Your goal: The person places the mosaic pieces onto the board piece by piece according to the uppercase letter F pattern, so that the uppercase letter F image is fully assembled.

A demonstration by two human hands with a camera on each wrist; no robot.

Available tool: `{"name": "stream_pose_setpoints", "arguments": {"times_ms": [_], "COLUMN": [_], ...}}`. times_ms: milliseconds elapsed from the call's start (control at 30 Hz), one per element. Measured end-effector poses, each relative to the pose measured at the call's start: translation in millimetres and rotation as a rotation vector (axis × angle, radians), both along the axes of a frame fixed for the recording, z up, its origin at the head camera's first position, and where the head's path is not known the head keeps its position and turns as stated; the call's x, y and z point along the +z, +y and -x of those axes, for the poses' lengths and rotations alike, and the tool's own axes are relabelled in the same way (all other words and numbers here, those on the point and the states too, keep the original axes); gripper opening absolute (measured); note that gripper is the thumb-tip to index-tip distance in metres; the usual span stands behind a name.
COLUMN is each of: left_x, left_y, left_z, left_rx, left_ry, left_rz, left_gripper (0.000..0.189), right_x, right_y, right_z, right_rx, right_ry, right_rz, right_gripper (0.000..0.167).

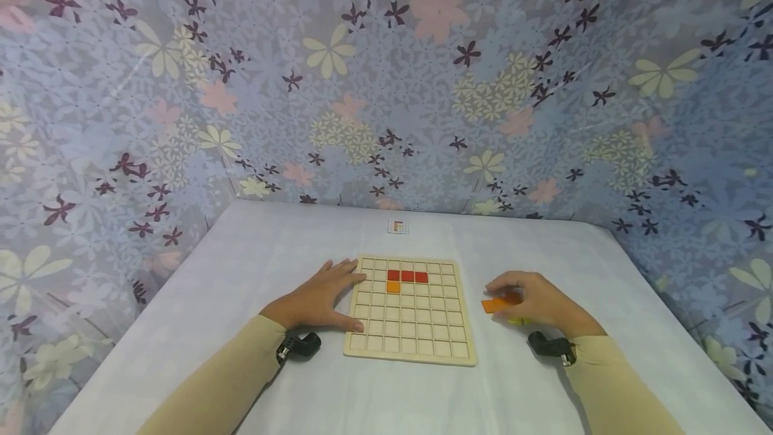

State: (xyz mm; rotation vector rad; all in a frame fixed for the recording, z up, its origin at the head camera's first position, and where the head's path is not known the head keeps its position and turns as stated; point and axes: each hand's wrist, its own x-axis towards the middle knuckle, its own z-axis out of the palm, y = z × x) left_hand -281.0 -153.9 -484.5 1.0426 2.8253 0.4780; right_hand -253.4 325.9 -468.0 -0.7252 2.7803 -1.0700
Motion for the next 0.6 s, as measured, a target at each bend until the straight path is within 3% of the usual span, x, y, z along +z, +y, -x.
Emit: {"name": "stream_pose_setpoints", "arguments": {"times_ms": [600], "left_x": [1.0], "left_y": [1.0], "left_z": [-1.6], "left_rx": [0.010], "left_ry": [-0.010], "left_rz": [-0.002], "left_gripper": [0.117], "right_x": [2.2], "right_y": [-6.4], "right_z": [-2.4], "right_rx": [-0.016], "right_ry": [-0.017], "right_rz": [-0.002], "right_gripper": [0.033]}}
